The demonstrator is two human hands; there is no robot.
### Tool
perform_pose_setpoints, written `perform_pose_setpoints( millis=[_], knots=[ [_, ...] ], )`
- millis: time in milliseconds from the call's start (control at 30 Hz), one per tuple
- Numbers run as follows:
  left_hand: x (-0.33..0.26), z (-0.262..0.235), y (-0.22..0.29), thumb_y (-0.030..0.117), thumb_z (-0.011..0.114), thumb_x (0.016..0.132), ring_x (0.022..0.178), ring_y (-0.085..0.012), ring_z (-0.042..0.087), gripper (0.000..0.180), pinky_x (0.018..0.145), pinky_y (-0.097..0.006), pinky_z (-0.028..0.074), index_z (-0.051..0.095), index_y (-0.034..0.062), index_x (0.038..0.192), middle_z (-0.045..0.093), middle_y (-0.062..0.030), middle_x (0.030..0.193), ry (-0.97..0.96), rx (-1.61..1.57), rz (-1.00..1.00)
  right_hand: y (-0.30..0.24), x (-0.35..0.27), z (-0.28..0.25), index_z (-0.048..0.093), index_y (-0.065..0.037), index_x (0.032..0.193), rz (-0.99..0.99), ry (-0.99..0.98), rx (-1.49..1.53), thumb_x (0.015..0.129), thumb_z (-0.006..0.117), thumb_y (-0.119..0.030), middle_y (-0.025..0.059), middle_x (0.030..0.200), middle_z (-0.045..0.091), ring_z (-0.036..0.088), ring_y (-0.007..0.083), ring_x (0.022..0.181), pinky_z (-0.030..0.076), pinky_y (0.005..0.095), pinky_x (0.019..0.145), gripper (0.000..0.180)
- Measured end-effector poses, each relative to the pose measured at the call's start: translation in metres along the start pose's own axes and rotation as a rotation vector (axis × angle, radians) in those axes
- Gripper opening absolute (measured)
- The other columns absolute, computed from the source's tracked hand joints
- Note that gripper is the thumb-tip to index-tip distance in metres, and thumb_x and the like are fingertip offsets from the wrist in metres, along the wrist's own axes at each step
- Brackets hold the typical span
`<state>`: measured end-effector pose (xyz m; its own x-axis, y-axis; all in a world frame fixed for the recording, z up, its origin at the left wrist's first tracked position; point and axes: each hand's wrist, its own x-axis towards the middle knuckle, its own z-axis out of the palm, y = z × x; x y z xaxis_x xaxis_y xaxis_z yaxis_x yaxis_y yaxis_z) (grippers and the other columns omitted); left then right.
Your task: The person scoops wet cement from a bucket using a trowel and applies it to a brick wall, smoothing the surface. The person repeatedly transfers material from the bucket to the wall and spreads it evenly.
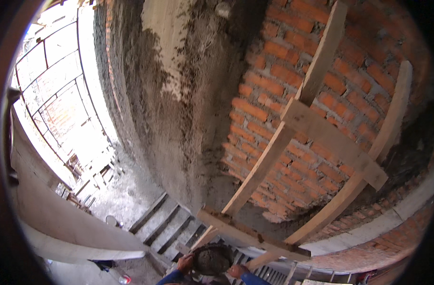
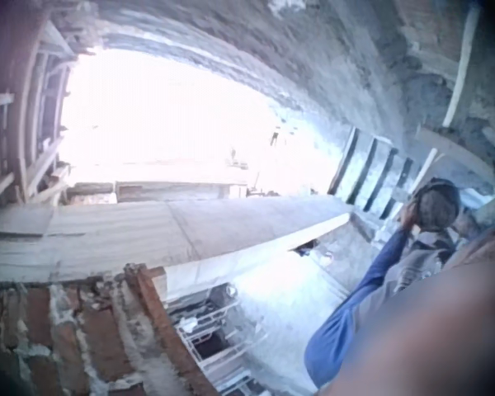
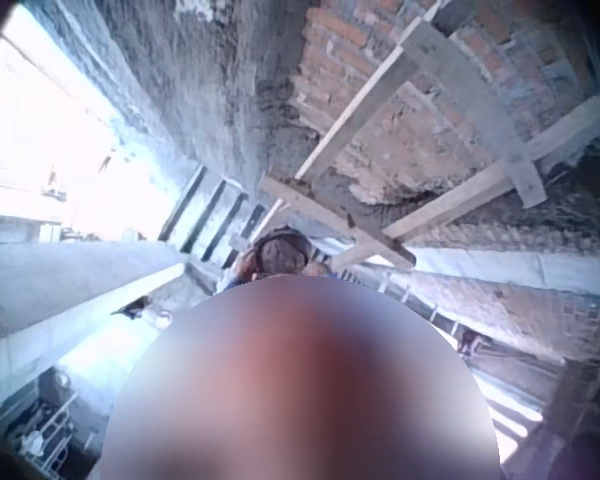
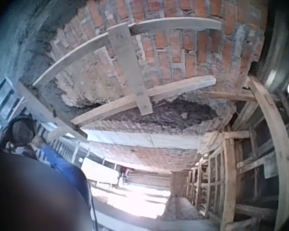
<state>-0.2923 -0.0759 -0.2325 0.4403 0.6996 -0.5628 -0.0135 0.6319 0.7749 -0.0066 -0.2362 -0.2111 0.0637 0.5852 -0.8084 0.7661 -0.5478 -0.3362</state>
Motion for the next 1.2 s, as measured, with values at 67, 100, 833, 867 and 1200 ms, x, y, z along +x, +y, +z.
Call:
perform_pose_setpoints(
  millis=[67, 100, 833, 867, 1200],
  knots=[
    [0.008, -0.001, -0.004, 0.010, 0.055, 0.096, 0.066, -0.0107, 0.058, 0.026, 0.054, -0.024, 0.046, 0.065, 0.0011, 0.118, 0.065, -0.0020, 0.085, -0.040, -0.104, 0.023, -0.001, -0.020, -0.018, 0.063, -0.004, 0.085, -0.047, 0.043, 0.037, 0.084, 0.058, -0.042, 0.0185, 0.099, 0.067, 0.065, 0.0358, 0.068, 0.051, 0.0475, 0.059, 0.038],
    [0.008, 0.000, -0.005, 0.010, 0.055, 0.096, 0.066, -0.0105, 0.058, 0.026, 0.054, -0.024, 0.046, 0.065, 0.0006, 0.118, 0.064, -0.0019, 0.085, -0.030, -0.220, -0.046, -0.005, -0.031, -0.029, 0.063, -0.004, 0.085, -0.053, 0.056, 0.026, 0.084, 0.058, -0.041, 0.0184, 0.098, 0.066, 0.065, 0.0356, 0.067, 0.051, 0.0472, 0.059, 0.038],
    [-0.001, 0.008, 0.014, 0.010, 0.056, 0.096, 0.054, -0.0083, 0.050, 0.028, 0.046, -0.025, 0.039, 0.062, 0.0006, 0.122, 0.057, 0.0034, 0.072, 0.042, -0.122, -0.126, -0.265, -0.304, -0.374, 0.060, -0.001, 0.079, -0.789, 0.586, -0.951, 0.087, 0.062, -0.023, 0.0159, 0.075, 0.058, 0.063, 0.0290, 0.060, 0.050, 0.0407, 0.051, 0.024],
    [-0.002, 0.009, 0.015, 0.010, 0.056, 0.096, 0.054, -0.0083, 0.049, 0.027, 0.046, -0.025, 0.039, 0.063, 0.0010, 0.121, 0.057, 0.0033, 0.072, 0.049, -0.098, -0.122, -0.285, -0.314, -0.390, 0.061, -0.002, 0.081, -0.839, 0.660, -1.080, 0.088, 0.062, -0.023, 0.0154, 0.073, 0.059, 0.063, 0.0277, 0.060, 0.050, 0.0400, 0.053, 0.022],
    [-0.016, 0.024, 0.030, 0.010, 0.057, 0.092, 0.055, -0.0082, 0.051, 0.026, 0.046, -0.025, 0.039, 0.068, 0.0019, 0.114, 0.061, 0.0016, 0.071, 0.137, -0.159, -0.101, -0.423, -0.328, -0.578, 0.062, -0.003, 0.094, -0.732, -0.071, 0.029, 0.096, 0.059, -0.031, 0.0047, 0.074, 0.063, 0.062, 0.0126, 0.060, 0.051, 0.0273, 0.045, 0.029]
  ],
)
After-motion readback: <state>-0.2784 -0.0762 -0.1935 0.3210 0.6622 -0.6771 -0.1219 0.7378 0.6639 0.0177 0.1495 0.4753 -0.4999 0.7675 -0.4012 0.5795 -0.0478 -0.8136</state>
